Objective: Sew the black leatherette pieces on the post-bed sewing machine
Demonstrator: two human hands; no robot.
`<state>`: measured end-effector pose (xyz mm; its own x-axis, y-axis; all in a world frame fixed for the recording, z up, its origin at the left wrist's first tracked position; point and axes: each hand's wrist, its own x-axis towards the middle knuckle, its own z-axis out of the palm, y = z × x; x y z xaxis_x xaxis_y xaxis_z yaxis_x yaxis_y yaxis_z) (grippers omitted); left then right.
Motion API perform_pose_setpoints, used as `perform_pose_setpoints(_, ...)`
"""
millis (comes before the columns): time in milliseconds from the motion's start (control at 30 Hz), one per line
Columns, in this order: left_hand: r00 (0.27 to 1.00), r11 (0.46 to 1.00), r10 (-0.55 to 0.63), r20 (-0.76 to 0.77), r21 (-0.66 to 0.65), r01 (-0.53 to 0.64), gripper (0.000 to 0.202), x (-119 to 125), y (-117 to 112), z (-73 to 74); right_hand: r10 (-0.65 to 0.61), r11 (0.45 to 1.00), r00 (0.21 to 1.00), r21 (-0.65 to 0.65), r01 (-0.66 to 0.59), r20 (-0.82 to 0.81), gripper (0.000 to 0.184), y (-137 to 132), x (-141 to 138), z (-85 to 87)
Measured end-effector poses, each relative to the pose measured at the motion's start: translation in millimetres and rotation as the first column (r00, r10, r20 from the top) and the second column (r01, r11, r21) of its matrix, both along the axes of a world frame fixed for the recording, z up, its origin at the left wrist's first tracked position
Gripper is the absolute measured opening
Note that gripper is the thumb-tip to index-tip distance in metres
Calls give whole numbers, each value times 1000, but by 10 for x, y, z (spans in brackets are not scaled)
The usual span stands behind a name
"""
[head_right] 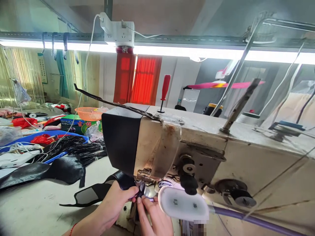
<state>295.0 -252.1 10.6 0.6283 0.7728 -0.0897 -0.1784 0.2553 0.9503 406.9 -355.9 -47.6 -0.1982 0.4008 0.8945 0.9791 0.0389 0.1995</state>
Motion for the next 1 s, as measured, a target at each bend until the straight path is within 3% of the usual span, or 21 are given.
perform_pose_setpoints(233,999,999,-32,26,7,32,22,-4,10,75,-43,999,999,25,43,27,32,23,10,-31)
perform_pose_setpoints(700,997,999,-25,73,21,24,29,8,30,-12,6,999,999,-32,-4,39,33,-25,54,-41)
perform_pose_setpoints(1000,1000,1000,-14,15,18,14,29,-4,44,-31,18,999,1000,-33,-17,23,36,-33,45,-42)
